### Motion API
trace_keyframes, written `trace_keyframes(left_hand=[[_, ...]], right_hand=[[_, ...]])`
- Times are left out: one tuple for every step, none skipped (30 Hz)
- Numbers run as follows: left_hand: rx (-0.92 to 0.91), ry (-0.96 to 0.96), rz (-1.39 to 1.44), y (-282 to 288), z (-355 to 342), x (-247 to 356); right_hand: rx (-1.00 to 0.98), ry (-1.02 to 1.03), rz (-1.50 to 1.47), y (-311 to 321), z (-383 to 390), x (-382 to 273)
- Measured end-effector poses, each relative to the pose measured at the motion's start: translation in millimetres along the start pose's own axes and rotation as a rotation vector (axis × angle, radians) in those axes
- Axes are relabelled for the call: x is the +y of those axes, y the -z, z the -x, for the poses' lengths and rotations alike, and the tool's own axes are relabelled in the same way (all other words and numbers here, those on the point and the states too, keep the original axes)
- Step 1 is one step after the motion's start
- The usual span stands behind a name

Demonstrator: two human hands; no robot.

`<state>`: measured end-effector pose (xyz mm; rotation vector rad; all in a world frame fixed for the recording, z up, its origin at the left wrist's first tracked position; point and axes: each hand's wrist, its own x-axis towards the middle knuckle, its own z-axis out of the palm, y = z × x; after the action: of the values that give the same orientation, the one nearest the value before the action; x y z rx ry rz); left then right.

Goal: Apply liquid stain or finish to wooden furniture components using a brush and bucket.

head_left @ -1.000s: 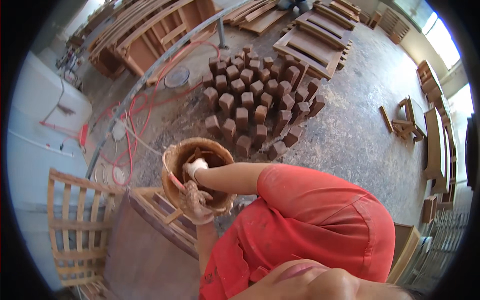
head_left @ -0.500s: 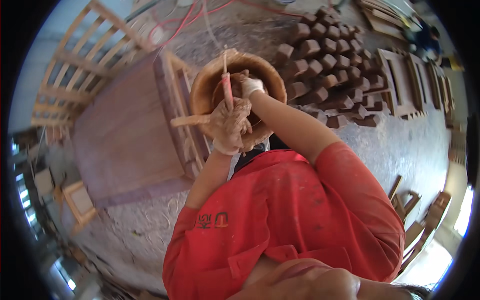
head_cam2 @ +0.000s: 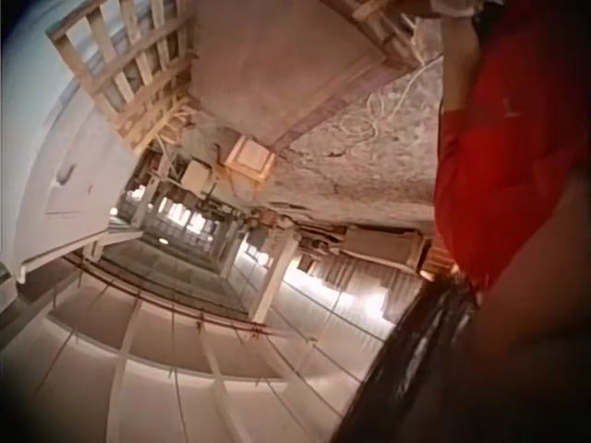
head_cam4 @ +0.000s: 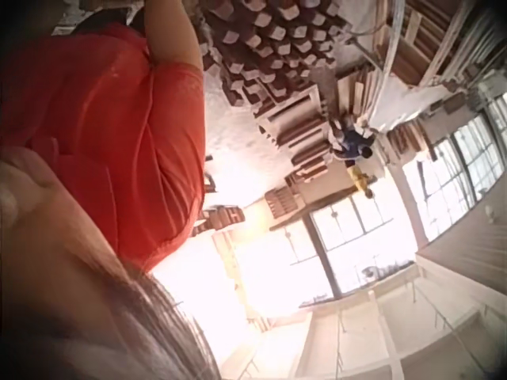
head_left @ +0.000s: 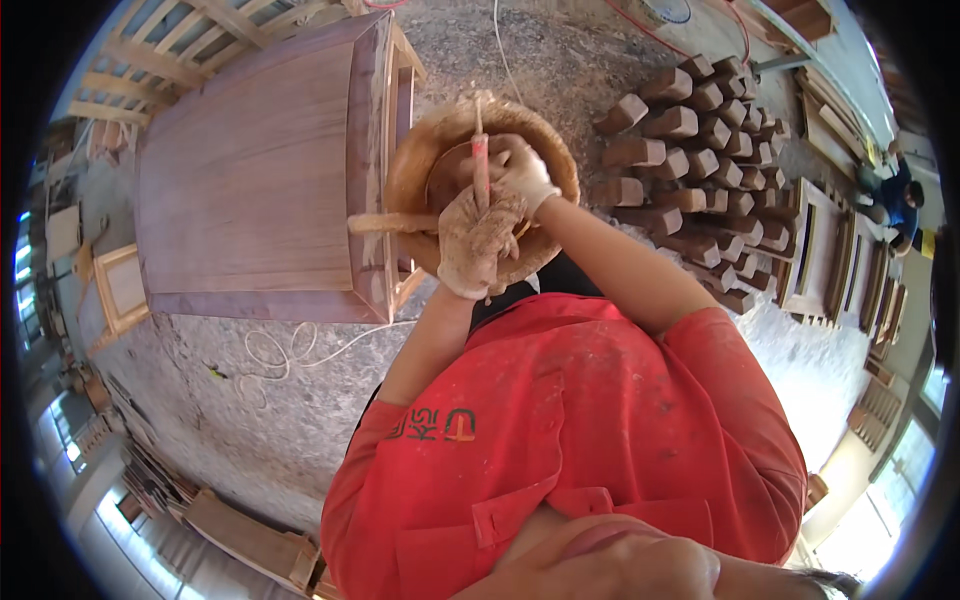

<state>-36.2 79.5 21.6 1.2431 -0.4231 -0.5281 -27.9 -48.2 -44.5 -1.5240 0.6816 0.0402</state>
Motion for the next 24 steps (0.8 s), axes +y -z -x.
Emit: trace_keyframes(left_hand=[[0.015,-0.021,-0.064,0,1,0],[0.021,-0.039,-0.128,-3,3,-1],[0.033,-0.051,-0.199,-5,6,0],[0.048,-0.061,-0.271,-9,4,-1],[0.08,-0.058,-0.284,-11,2,0],[0.17,0.022,-0.185,-15,0,3],[0.267,0.101,-0.083,-21,-1,5],[0.374,0.174,0.023,-29,1,7],[0.481,0.242,0.133,-35,3,7],[0.54,0.242,0.129,-40,9,4],[0.589,0.232,0.147,-45,14,2],[0.628,0.219,0.159,-45,16,1],[0.663,0.204,0.171,-46,18,1],[0.688,0.192,0.183,-47,20,2],[0.717,0.193,0.177,-50,25,2],[0.738,0.192,0.173,-54,28,4],[0.759,0.183,0.173,-58,28,4],[0.777,0.173,0.175,-61,28,3],[0.793,0.163,0.177,-63,29,2],[0.826,0.154,0.176,-67,35,-1],[0.837,0.151,0.138,-69,42,-5],[0.846,0.15,0.1,-71,51,-7],[0.847,0.146,0.058,-69,59,-8],[0.848,0.143,0.015,-68,67,-9]], right_hand=[[-0.009,-0.01,0.315,-3,0,-5],[-0.014,-0.005,0.324,-3,-10,2],[-0.091,0.018,0.438,-8,-20,15],[-0.171,0.042,0.551,-8,-31,27],[-0.206,0.049,0.552,-8,-36,28],[-0.248,0.023,0.465,-5,-40,30],[-0.298,-0.008,0.38,0,-43,34],[-0.355,-0.045,0.299,7,-43,37],[-0.41,-0.087,0.219,14,-43,39],[-0.453,-0.095,0.148,24,-33,23],[-0.49,-0.103,0.073,38,-23,-5],[-0.534,-0.108,0.072,50,-22,-22],[-0.622,0.123,0.016,61,-24,-35],[-0.692,0.354,-0.053,66,-25,-39],[-0.719,0.345,-0.058,64,-26,-33],[-0.676,0.371,0.049,59,-28,-21],[-0.634,0.407,0.161,54,-34,-11],[-0.587,0.445,0.273,49,-38,-2],[-0.536,0.486,0.384,47,-41,6],[-0.539,0.535,0.375,47,-36,5],[-0.54,0.583,0.364,49,-31,2],[-0.569,0.587,0.363,54,-23,-2],[-0.613,0.366,0.158,58,-18,-8],[-0.647,0.138,-0.04,59,-12,-10]])
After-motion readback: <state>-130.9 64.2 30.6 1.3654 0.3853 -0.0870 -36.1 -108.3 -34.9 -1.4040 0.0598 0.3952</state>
